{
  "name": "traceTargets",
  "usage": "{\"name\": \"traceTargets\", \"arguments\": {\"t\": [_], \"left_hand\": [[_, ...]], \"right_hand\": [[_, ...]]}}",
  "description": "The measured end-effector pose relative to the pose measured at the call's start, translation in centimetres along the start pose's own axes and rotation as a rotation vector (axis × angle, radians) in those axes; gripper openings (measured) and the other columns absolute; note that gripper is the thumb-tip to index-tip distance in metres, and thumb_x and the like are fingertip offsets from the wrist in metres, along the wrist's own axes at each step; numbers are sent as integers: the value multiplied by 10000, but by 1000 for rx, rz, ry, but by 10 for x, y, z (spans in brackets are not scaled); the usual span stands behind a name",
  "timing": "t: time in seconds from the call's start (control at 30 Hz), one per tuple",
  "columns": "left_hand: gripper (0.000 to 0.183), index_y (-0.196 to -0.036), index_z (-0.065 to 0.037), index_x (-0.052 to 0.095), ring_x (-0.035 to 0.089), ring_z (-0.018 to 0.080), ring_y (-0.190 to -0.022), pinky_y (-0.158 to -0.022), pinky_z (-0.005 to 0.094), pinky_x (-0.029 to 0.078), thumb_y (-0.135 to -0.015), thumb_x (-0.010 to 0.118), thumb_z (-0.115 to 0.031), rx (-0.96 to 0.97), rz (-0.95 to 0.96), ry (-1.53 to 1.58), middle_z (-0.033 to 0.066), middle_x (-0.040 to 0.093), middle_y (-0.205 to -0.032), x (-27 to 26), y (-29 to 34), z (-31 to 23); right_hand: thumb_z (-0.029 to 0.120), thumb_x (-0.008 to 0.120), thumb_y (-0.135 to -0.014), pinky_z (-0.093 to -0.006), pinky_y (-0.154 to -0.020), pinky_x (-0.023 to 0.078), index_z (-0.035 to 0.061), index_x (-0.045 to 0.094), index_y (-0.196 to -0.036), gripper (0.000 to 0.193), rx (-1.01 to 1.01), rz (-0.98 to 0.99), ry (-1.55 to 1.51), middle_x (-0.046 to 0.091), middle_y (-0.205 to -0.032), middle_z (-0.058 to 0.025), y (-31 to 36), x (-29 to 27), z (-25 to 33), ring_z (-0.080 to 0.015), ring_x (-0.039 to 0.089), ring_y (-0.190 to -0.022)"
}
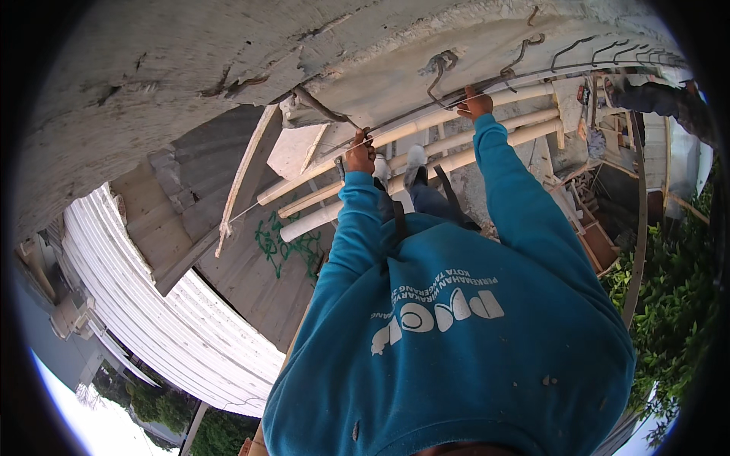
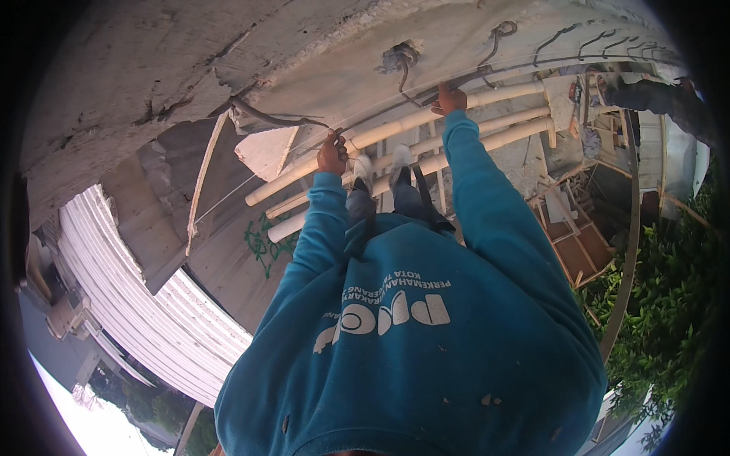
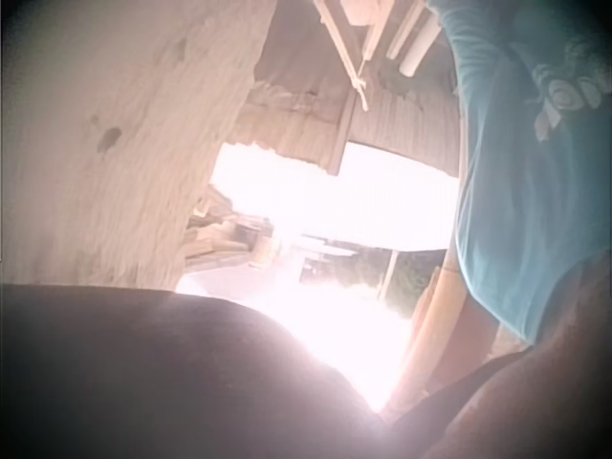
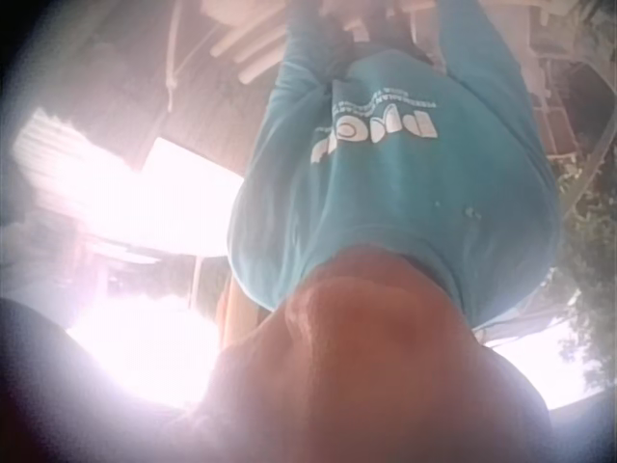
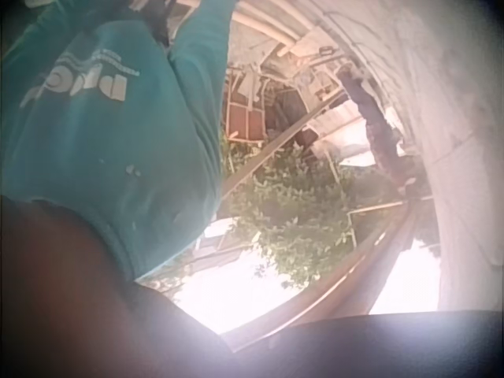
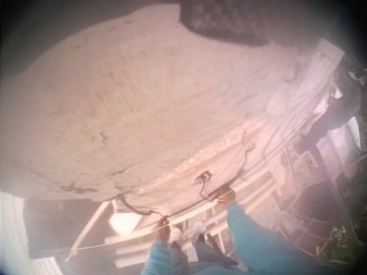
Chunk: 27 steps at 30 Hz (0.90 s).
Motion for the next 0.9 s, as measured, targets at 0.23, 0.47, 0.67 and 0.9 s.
{"name": "traceTargets", "arguments": {"t": [0.23,0.47,0.67,0.9], "left_hand": [[345,-1067,-80,629,376,66,-515,-430,217,296,-922,610,-393,-33,-20,-40,7,608,-820,-9,-5,-5],[297,-1071,-105,578,386,68,-504,-433,222,310,-916,625,-353,-43,-39,-85,54,655,-915,-10,-6,-6],[281,-1067,-98,574,361,62,-505,-429,208,296,-931,605,-342,-52,13,-86,51,662,-950,-19,-12,-7],[294,-1066,-58,576,339,69,-503,-428,221,296,-944,582,-326,-64,48,-91,65,665,-969,-11,-8,-10]], "right_hand": [[275,560,-936,-426,-627,615,-45,500,-1127,377,-29,-20,-72,630,-933,-172,0,-1,1,-296,680,-778],[305,563,-902,-425,-644,592,24,561,-1081,333,-56,-94,-61,652,-927,-143,-12,-15,-9,-273,679,-773],[232,650,-810,-380,-763,523,33,601,-1001,280,-569,-600,291,680,-871,-149,72,-29,34,-264,660,-798],[186,599,-880,-317,-689,513,31,630,-950,172,-665,256,534,670,-823,-103,173,89,-28,-185,643,-759]]}}
Point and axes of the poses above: each hand's wrist, its own y-axis away from the middle knuckle, its own x-axis out of the palm, z = x × y, the point moved 7 cm from there along -y, towards the middle knuckle
